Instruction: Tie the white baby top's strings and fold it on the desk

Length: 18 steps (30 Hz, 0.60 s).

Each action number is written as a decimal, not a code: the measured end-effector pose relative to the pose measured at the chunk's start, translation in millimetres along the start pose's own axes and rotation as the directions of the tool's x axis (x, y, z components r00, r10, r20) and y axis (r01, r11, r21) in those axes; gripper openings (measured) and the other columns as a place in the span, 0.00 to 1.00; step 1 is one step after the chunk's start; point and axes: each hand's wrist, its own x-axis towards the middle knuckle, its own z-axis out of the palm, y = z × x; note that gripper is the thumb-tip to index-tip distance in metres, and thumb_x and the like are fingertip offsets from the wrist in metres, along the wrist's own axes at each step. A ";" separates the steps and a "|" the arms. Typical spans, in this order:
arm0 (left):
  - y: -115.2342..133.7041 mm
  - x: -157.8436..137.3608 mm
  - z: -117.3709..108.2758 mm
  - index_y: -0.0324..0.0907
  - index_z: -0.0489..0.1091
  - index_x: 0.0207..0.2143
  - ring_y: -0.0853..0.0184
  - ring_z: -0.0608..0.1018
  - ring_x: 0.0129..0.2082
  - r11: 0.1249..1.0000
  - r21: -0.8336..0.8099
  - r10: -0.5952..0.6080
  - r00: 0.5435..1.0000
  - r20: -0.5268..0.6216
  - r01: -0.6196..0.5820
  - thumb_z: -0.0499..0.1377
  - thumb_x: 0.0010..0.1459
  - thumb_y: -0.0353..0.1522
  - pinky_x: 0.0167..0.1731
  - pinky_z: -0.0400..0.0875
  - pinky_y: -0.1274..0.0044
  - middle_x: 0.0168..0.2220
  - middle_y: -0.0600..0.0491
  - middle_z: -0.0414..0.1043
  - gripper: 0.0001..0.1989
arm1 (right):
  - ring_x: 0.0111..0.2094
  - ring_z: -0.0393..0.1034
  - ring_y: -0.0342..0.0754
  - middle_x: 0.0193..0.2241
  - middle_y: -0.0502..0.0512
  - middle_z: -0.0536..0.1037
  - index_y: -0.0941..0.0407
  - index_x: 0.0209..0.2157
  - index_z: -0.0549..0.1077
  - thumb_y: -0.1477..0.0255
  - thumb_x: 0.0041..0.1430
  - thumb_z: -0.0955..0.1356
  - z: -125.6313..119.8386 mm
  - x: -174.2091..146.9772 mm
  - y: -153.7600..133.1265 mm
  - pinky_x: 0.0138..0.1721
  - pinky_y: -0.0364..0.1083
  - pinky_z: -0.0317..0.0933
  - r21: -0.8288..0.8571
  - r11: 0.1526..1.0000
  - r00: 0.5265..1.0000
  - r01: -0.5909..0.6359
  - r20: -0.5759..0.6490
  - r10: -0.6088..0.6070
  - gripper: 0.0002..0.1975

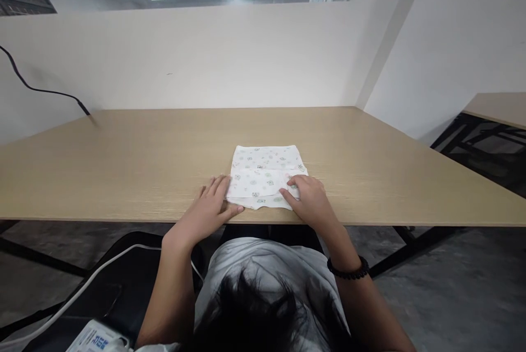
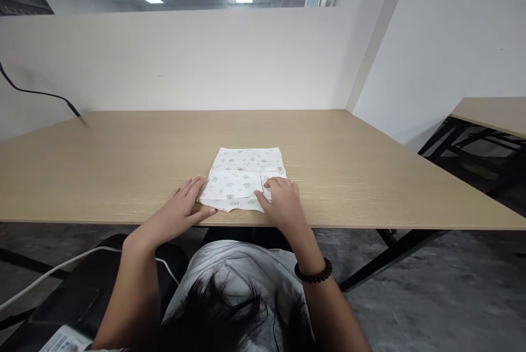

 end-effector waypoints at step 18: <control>3.1 -6.7 4.3 0.52 0.55 0.68 0.46 0.54 0.69 0.972 0.069 0.221 0.973 0.066 -0.225 0.65 0.58 0.48 0.65 0.50 0.53 0.69 0.48 0.55 0.40 | 0.60 0.64 0.63 0.60 0.66 0.71 0.56 0.58 0.69 0.56 0.70 0.61 -26.6 -27.8 6.5 0.58 0.63 0.57 -0.026 0.995 0.986 0.097 0.142 -0.092 0.24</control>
